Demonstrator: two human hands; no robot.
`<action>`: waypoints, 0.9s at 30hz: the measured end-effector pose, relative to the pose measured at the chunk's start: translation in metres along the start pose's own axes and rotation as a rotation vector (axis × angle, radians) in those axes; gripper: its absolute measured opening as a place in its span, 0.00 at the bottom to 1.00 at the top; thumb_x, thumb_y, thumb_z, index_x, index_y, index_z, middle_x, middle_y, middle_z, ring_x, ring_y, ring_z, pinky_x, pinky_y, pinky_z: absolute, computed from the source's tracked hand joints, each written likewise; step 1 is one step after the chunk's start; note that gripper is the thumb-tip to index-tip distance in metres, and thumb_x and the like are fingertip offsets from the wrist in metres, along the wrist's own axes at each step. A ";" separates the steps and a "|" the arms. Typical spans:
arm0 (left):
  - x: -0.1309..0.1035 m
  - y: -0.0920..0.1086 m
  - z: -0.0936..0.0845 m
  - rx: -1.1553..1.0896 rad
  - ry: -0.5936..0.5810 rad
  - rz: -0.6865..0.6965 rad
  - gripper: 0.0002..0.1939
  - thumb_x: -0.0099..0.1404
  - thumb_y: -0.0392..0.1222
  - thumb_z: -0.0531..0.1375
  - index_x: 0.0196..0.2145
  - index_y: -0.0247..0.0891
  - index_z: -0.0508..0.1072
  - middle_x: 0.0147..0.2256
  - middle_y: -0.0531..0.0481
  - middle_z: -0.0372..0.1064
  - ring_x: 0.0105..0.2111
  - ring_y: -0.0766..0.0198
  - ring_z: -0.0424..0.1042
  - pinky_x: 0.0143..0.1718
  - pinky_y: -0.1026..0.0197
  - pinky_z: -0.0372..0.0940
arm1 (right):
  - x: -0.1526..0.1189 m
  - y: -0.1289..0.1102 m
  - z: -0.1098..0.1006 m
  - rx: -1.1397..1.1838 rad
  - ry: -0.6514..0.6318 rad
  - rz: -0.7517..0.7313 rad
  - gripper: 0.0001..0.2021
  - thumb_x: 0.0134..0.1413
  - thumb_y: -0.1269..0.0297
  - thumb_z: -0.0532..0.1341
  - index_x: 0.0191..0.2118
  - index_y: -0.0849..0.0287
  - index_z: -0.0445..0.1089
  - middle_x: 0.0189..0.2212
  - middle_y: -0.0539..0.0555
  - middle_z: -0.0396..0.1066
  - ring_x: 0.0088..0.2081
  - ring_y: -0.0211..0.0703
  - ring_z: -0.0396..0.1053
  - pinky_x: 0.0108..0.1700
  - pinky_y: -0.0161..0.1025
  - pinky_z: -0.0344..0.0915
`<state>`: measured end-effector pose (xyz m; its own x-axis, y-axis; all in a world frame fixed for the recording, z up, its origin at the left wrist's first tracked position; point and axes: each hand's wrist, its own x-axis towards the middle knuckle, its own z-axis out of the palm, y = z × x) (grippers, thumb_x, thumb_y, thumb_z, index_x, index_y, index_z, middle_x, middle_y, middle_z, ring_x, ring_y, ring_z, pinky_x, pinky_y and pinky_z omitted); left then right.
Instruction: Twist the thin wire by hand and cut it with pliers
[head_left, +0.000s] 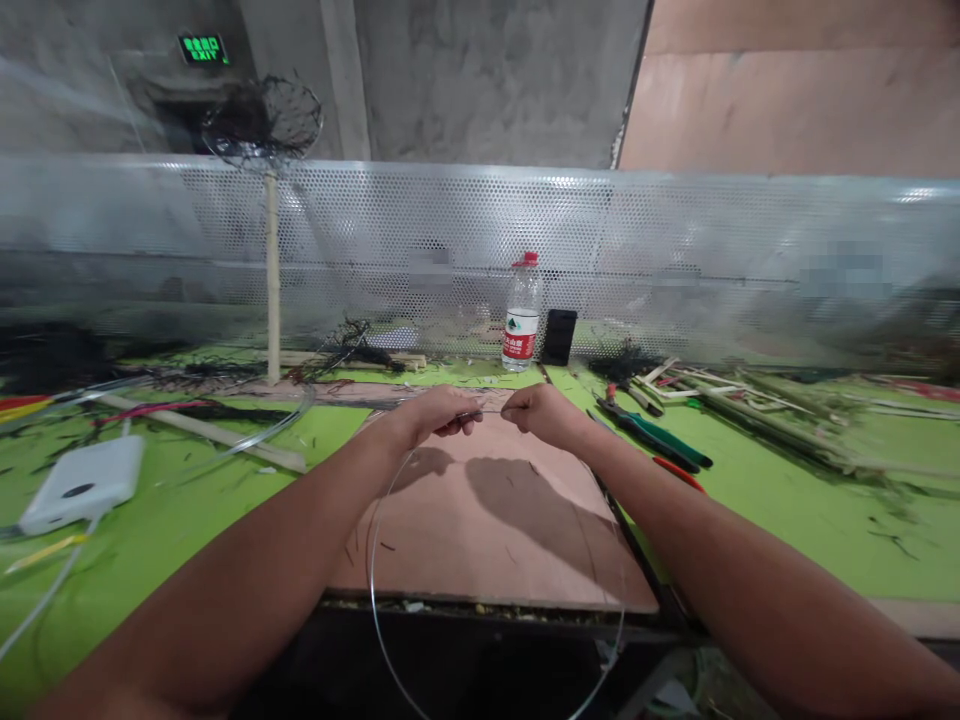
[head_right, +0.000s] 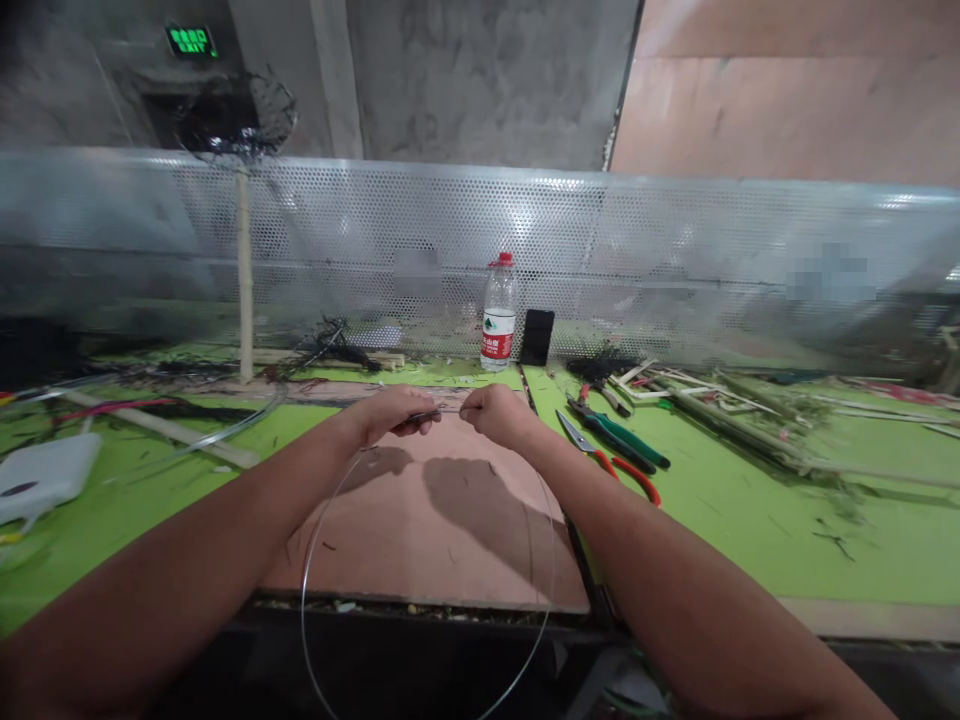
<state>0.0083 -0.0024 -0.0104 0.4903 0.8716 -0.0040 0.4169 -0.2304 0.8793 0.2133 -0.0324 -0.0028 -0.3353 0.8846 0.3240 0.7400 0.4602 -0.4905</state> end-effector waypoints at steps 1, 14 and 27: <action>0.000 0.000 0.000 -0.017 -0.012 -0.004 0.14 0.54 0.50 0.56 0.28 0.34 0.70 0.20 0.53 0.63 0.15 0.74 0.52 0.16 0.66 0.45 | 0.000 0.000 0.000 -0.004 0.002 0.004 0.10 0.47 0.64 0.57 0.30 0.61 0.75 0.18 0.49 0.67 0.20 0.33 0.58 0.23 0.31 0.52; -0.005 0.007 0.006 0.302 0.025 0.158 0.13 0.55 0.48 0.57 0.22 0.35 0.67 0.20 0.52 0.63 0.19 0.70 0.56 0.21 0.65 0.49 | -0.001 -0.001 0.001 -0.005 0.000 0.038 0.10 0.46 0.63 0.57 0.27 0.61 0.74 0.16 0.49 0.66 0.19 0.32 0.56 0.21 0.31 0.51; -0.005 0.004 0.014 1.007 0.307 0.389 0.12 0.61 0.48 0.53 0.32 0.38 0.70 0.30 0.43 0.69 0.33 0.57 0.65 0.32 0.61 0.51 | 0.000 -0.001 0.001 0.015 0.029 0.045 0.08 0.45 0.65 0.57 0.25 0.62 0.73 0.16 0.48 0.65 0.19 0.32 0.57 0.22 0.30 0.51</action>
<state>0.0180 -0.0133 -0.0138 0.5706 0.7017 0.4265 0.7731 -0.6342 0.0090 0.2119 -0.0326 -0.0029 -0.2846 0.9021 0.3245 0.7451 0.4211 -0.5172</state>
